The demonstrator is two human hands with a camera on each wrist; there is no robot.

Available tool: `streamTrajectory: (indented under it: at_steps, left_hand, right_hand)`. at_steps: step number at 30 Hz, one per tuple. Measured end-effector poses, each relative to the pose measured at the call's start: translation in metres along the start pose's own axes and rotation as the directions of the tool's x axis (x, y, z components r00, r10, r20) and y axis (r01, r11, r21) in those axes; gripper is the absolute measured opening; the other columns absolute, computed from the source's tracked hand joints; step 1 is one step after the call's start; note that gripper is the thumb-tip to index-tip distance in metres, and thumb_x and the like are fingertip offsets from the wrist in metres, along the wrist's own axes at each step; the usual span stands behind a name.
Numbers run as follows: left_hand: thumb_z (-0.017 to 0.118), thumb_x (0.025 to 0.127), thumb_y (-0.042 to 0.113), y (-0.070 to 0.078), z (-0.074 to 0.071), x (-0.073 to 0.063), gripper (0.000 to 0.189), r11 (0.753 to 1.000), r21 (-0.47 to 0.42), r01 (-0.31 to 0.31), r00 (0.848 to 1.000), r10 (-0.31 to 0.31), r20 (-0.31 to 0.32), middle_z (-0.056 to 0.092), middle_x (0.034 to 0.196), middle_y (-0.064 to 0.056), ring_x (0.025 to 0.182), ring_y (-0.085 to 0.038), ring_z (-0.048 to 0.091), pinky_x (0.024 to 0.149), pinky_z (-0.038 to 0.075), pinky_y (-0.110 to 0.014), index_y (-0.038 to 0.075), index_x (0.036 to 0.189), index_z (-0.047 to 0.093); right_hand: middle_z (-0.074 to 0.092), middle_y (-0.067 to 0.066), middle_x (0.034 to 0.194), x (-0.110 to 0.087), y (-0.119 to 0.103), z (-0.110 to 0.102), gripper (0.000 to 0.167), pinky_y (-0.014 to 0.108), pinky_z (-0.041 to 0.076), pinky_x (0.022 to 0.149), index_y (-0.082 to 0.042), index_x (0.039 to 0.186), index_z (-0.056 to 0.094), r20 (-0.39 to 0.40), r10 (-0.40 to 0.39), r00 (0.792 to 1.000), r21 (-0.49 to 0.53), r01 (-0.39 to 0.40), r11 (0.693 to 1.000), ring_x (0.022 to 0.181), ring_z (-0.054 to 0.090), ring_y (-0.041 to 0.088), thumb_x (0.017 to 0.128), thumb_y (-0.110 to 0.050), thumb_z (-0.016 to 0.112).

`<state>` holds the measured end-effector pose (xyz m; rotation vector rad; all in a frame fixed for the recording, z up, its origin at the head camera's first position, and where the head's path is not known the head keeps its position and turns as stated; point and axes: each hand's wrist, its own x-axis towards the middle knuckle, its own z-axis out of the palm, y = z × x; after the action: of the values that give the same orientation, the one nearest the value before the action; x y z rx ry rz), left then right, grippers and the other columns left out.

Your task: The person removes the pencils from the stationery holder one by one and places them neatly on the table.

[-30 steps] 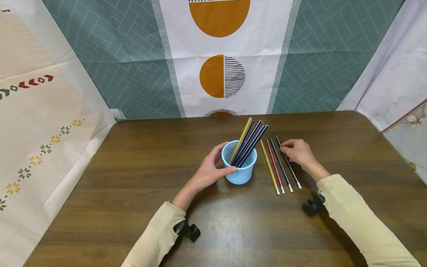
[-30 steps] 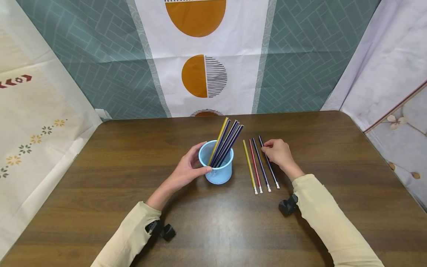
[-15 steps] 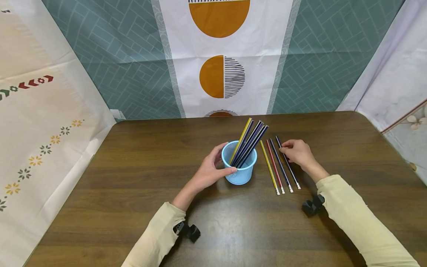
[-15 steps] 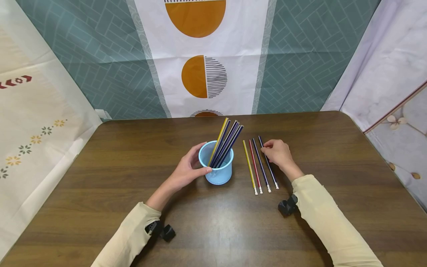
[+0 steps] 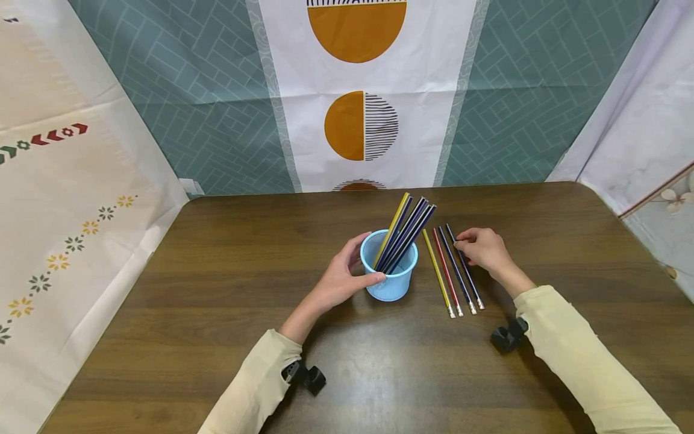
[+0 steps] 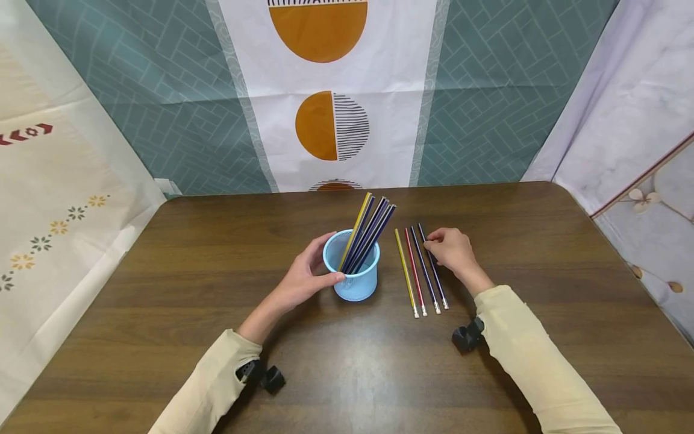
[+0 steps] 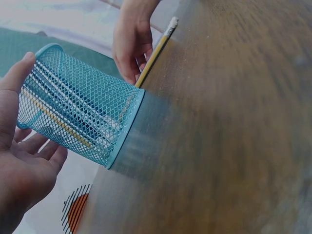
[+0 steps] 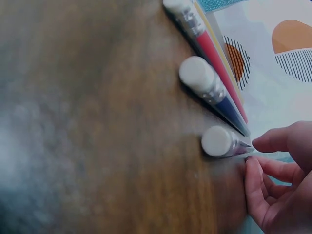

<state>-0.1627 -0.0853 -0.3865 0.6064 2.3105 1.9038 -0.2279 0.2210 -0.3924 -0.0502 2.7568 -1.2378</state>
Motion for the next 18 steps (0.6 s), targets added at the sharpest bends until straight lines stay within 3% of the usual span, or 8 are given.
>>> streamTrajectory:
  at_steps: [18]
  left_hand:
    - [0.077, 0.081, 0.005, -0.0007, 0.0008, -0.0009, 0.076, 1.0, -0.016, -0.021, 1.0, 0.021, -0.009, 0.049, 0.139, -0.013, 0.128, -0.023, 0.046, 0.106, 0.037, -0.039, 0.006, 0.146, 0.036]
  right_hand:
    - [0.059, 0.025, 0.112, -0.0053, -0.005, -0.0052, 0.032, 0.027, 0.054, 0.067, 0.01, 0.119, 0.058, 0.054, -0.018, 0.998, 0.074, 0.013, 0.997, 0.087, 0.058, 0.026, 0.096, -0.012, 0.057]
